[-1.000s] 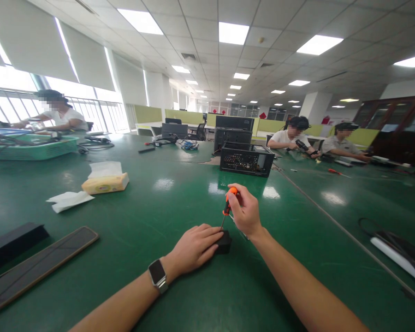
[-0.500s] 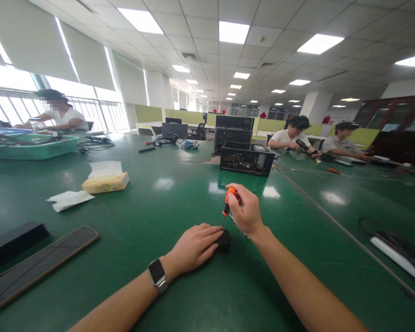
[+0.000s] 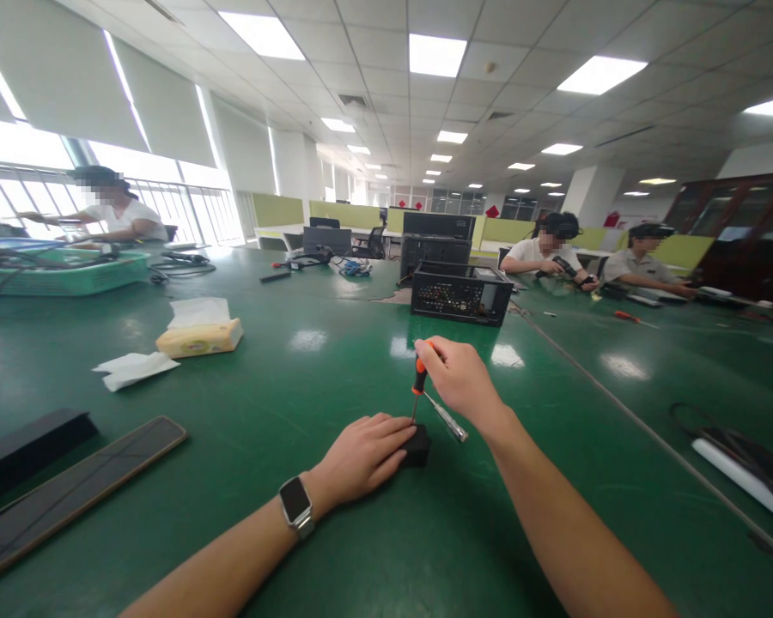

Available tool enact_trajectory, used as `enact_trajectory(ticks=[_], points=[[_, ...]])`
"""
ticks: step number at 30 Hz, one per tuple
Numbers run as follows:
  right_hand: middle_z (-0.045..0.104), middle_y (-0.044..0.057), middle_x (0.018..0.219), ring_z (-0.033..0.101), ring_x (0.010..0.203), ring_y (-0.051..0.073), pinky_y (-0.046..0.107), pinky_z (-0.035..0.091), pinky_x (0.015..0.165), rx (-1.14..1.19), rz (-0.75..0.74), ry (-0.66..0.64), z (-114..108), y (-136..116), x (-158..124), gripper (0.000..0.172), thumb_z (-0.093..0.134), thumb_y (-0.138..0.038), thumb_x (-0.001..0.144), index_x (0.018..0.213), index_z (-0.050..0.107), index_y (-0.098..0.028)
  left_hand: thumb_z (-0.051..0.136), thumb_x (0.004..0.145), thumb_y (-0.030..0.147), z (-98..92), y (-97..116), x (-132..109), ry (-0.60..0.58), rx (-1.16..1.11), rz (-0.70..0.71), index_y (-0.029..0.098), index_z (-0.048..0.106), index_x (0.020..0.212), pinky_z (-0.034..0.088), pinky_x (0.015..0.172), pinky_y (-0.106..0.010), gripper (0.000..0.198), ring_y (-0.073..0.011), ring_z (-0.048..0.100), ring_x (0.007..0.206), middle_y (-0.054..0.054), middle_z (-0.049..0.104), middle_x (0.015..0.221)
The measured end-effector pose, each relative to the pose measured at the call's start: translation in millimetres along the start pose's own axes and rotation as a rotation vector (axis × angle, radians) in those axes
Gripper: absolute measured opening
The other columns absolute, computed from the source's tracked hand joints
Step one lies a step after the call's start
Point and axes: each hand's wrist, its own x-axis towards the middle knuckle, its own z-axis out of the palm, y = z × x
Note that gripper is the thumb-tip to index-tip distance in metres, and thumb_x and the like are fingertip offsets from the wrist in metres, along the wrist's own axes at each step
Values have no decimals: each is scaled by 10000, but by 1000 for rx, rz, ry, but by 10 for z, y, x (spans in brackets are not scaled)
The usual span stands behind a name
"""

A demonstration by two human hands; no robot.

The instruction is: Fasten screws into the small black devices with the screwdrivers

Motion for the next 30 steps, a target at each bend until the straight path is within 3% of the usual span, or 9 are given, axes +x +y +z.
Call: enact_trajectory(ticks=[6, 10, 16, 22, 30], points=[[659, 16, 693, 600, 686, 154, 224, 345, 606, -21, 99, 28, -2, 50, 84, 340, 356, -354, 899, 719, 608, -213, 381, 967, 311, 15, -6, 6, -4, -1, -14, 235, 477, 1338, 488, 932, -375, 391, -214, 558, 1114, -56, 522, 1365], [651, -4, 691, 593, 669, 155, 228, 324, 591, -36, 77, 94, 55, 2, 39, 262, 356, -291, 880, 820, 606, -239, 377, 969, 318, -3, 11, 3, -16, 8, -22, 239, 480, 1336, 487, 937, -378, 390, -219, 558, 1116, -54, 524, 1362], [589, -11, 656, 542, 615, 174, 241, 295, 567, -97, 14, 64, 118, -26, -4, 174, 466, -351, 833, 946, 543, -244, 374, 970, 319, -24, 25, -6, -27, 8, -26, 231, 477, 1341, 493, 927, -377, 395, -222, 560, 1099, -59, 534, 1349], [541, -33, 633, 501, 562, 151, 238, 309, 567, 13, -33, 44, 132, 26, -10, 108, 452, -255, 797, 895, 491, -235, 386, 968, 314, -24, 10, -16, -16, -11, -13, 238, 466, 1353, 490, 938, -381, 400, -217, 552, 1102, -54, 536, 1351], [547, -42, 623, 487, 564, 136, 233, 299, 563, -4, -84, -25, 38, -74, -52, 106, 487, -223, 742, 847, 502, -228, 384, 968, 310, -29, 15, -22, 5, -16, -14, 234, 487, 1338, 497, 927, -364, 391, -207, 559, 1077, -63, 554, 1326]])
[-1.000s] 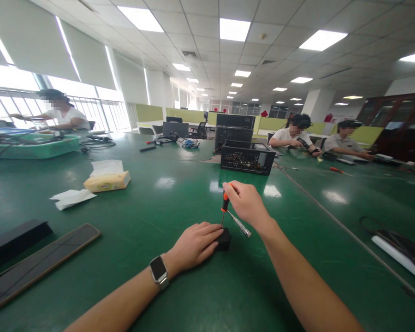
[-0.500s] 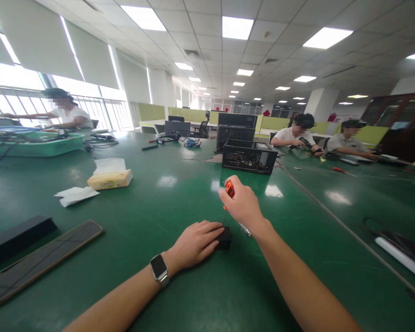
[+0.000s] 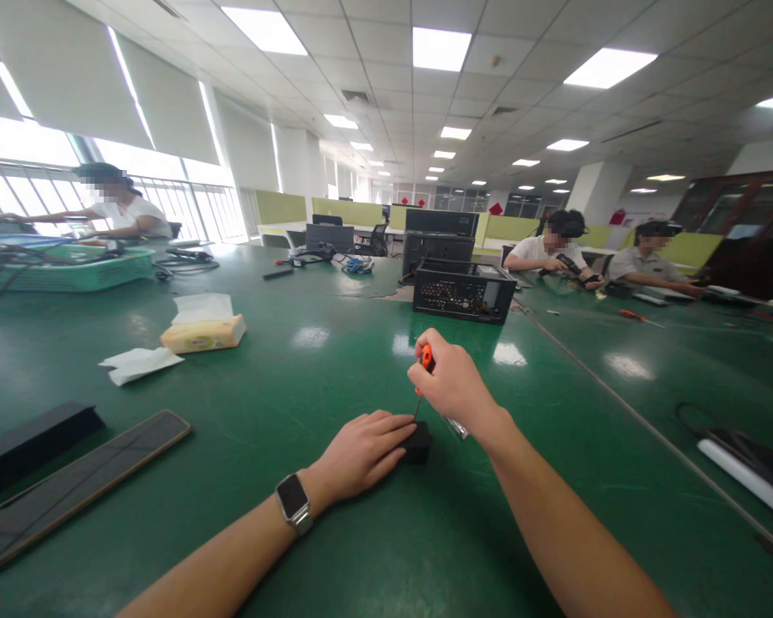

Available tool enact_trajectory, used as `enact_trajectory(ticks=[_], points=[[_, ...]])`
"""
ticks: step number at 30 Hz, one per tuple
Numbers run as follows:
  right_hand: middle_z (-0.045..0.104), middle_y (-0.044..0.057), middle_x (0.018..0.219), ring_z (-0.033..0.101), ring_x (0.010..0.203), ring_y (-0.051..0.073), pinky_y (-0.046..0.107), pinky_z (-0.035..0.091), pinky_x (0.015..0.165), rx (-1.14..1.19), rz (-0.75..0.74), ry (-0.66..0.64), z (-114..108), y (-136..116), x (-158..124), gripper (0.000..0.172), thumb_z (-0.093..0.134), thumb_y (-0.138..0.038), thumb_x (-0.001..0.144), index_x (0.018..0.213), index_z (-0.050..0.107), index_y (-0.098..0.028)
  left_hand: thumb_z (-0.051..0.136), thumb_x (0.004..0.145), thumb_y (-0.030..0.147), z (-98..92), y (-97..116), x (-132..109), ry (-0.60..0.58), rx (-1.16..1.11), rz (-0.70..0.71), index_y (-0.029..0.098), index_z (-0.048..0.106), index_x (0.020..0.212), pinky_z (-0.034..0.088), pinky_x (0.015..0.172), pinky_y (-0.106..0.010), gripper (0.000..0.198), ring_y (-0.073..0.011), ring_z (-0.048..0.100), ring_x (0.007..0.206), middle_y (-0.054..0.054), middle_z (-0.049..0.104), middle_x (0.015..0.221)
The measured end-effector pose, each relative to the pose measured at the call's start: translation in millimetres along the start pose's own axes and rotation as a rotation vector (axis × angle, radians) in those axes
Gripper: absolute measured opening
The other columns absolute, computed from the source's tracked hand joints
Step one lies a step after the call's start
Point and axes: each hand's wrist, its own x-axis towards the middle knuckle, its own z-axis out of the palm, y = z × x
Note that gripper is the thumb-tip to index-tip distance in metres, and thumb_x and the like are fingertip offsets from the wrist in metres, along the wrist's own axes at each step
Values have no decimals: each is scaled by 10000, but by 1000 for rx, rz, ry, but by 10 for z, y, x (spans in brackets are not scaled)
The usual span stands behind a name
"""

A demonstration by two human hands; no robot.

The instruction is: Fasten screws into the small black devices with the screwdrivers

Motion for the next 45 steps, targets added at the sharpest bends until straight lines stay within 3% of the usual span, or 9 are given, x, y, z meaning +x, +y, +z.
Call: enact_trajectory(ticks=[5, 10, 13, 19, 35, 45], points=[[610, -22, 674, 522, 609, 151, 241, 273, 557, -168, 61, -38, -86, -66, -53, 78, 504, -279, 789, 841, 550, -243, 381, 970, 307, 21, -26, -5, 6, -7, 10, 229, 461, 1358, 490, 934, -377, 403, -213, 548, 1091, -64, 541, 1344], [644, 29, 711, 574, 628, 188, 255, 241, 551, -389, 118, -24, -113, -35, -63, 313, 405, -516, 896, 905, 564, -248, 389, 968, 313, 15, -14, -3, -2, -5, 0, 238, 466, 1351, 486, 942, -379, 398, -213, 550, 1097, -57, 535, 1352], [654, 38, 723, 592, 630, 198, 260, 231, 546, -451, 138, -43, -142, -28, -67, 251, 430, -453, 889, 924, 564, -243, 397, 964, 308, 11, 0, -6, 0, -12, 2, 237, 476, 1341, 482, 941, -379, 391, -214, 554, 1089, -56, 536, 1352], [646, -2, 722, 581, 627, 186, 256, 245, 536, -359, 116, -101, -170, -87, -77, 204, 523, -327, 795, 982, 552, -252, 413, 954, 302, 5, 13, -1, 50, -21, 0, 231, 510, 1297, 490, 909, -367, 363, -207, 573, 1064, -67, 580, 1296], [633, 7, 665, 530, 606, 167, 254, 241, 529, -350, 194, -17, -269, 56, -30, 171, 502, -373, 791, 777, 600, -234, 414, 935, 310, -21, 34, 46, 16, 45, -18, 221, 509, 1287, 495, 864, -334, 376, -198, 596, 1006, -73, 591, 1241], [630, 6, 672, 521, 604, 165, 254, 248, 531, -321, 169, -66, -186, 66, -16, 182, 494, -373, 803, 803, 616, -238, 408, 941, 319, -18, 25, 40, 57, 26, 8, 200, 548, 1246, 514, 861, -344, 356, -202, 584, 1000, -88, 607, 1234]])
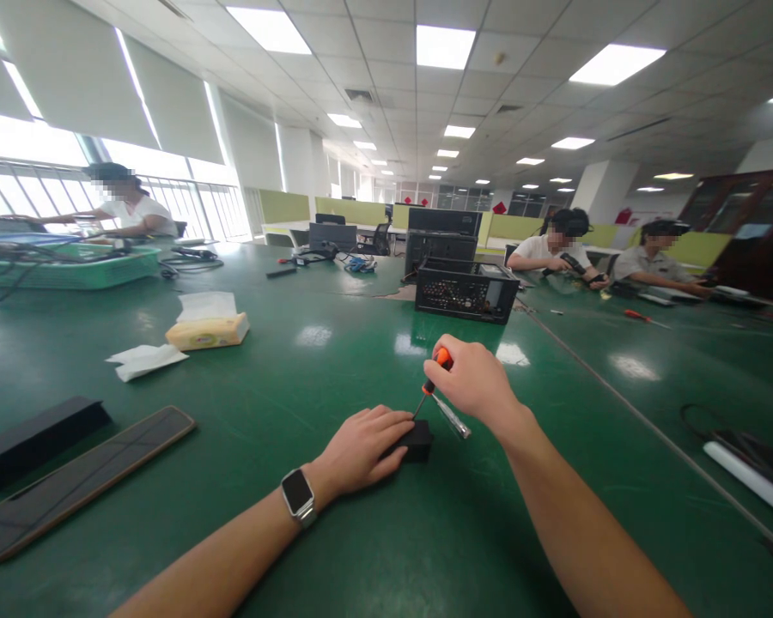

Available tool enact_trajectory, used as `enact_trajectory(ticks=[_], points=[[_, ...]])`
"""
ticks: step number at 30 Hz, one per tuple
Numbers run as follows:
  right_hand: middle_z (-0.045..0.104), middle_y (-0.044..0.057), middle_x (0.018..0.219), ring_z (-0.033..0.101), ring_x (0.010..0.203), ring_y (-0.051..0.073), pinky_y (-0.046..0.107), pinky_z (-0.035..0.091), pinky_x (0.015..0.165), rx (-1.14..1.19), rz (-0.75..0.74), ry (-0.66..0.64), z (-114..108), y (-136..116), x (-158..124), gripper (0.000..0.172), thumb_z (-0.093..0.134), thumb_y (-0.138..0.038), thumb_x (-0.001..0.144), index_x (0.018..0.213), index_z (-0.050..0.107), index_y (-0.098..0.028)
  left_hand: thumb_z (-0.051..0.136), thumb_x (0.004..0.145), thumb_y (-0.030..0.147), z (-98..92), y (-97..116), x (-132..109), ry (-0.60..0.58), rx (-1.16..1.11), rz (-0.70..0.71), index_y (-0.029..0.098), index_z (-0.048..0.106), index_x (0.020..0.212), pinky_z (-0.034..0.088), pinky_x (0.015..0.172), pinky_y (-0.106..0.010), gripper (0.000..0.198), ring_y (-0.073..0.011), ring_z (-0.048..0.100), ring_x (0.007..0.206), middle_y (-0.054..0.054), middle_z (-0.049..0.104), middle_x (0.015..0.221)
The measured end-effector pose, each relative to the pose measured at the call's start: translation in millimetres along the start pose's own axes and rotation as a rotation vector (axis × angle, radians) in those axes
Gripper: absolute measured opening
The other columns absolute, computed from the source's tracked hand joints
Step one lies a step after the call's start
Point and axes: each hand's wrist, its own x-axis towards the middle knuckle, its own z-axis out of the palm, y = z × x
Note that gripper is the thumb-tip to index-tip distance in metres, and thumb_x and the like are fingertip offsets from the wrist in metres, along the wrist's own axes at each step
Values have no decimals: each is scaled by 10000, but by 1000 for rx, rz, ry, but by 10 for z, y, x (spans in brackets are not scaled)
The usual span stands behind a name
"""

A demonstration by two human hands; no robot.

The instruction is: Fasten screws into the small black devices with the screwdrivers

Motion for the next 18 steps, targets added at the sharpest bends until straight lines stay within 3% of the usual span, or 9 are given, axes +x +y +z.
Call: enact_trajectory(ticks=[18], points=[[609, -5, 641, 478, 567, 148, 256, 208, 513, 11, -4, 29, -65, -5, -20, 152, 492, -353, 781, 773, 583, -232, 423, 948, 313, 24, -30, -32, -5, -7, 5, 207, 530, 1256, 506, 888, -357, 343, -205, 580, 1035, -73, 587, 1284]])
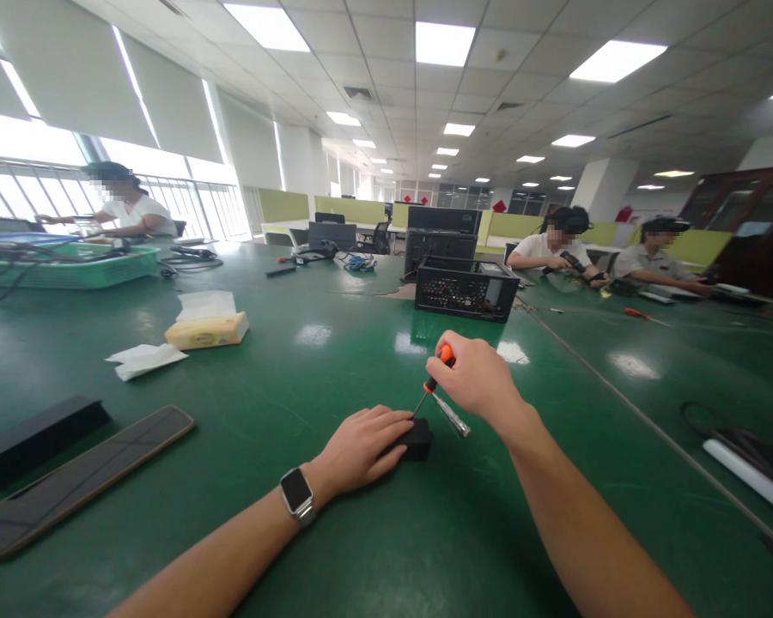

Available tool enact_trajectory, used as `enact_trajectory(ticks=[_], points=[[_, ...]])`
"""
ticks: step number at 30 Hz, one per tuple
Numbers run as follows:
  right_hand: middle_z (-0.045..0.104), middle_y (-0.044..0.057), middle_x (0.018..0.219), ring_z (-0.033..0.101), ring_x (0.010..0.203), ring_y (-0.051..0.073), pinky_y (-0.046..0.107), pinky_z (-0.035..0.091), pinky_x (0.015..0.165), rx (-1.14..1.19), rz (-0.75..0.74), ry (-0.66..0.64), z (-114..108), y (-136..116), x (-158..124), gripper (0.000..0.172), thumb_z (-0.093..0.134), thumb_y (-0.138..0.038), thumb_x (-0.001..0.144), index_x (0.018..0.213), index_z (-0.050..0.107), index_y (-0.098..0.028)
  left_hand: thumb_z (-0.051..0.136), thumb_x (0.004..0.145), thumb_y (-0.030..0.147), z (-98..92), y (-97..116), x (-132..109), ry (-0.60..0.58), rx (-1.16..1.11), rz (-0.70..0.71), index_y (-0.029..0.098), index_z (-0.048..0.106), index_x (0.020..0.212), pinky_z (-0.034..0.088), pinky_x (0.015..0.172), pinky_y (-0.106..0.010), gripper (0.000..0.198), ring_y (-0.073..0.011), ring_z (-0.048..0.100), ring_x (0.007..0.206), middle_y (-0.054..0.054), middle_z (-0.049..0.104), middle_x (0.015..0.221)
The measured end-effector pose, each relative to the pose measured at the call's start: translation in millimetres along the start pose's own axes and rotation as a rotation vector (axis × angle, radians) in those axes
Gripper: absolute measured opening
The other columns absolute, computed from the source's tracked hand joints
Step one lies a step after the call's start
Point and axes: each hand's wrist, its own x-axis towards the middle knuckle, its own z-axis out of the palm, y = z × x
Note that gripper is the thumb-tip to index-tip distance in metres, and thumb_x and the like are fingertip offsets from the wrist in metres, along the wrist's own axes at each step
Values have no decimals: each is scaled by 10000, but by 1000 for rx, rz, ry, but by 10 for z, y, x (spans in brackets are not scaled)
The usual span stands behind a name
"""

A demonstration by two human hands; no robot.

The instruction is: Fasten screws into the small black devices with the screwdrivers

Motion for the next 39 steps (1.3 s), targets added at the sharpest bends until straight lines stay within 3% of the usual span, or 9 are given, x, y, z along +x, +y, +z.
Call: enact_trajectory(ticks=[28, 33, 39], points=[[610, 9, 645, 518, 578, 168, 252, 210, 522, -111, -12, 42, 58, -92, -53, 152, 467, -352, 803, 829, 562, -235, 392, 968, 326, 3, -9, -4, -40, 49, 28, 221, 496, 1324, 499, 888, -350, 385, -208, 572, 1034, -53, 540, 1354], [615, 21, 648, 540, 589, 179, 256, 207, 526, -109, -22, 49, 82, -89, -46, 327, 374, -499, 894, 827, 553, -234, 388, 970, 322, -2, -4, -5, -46, 37, 22, 223, 488, 1330, 496, 900, -353, 387, -208, 567, 1047, -50, 537, 1357], [633, 11, 703, 548, 617, 168, 243, 271, 555, 16, -32, -13, 88, 11, 26, 168, 449, -344, 847, 938, 538, -234, 390, 968, 323, 11, -10, -13, -42, 40, 21, 229, 486, 1335, 496, 896, -355, 390, -207, 574, 1035, -53, 539, 1355]])
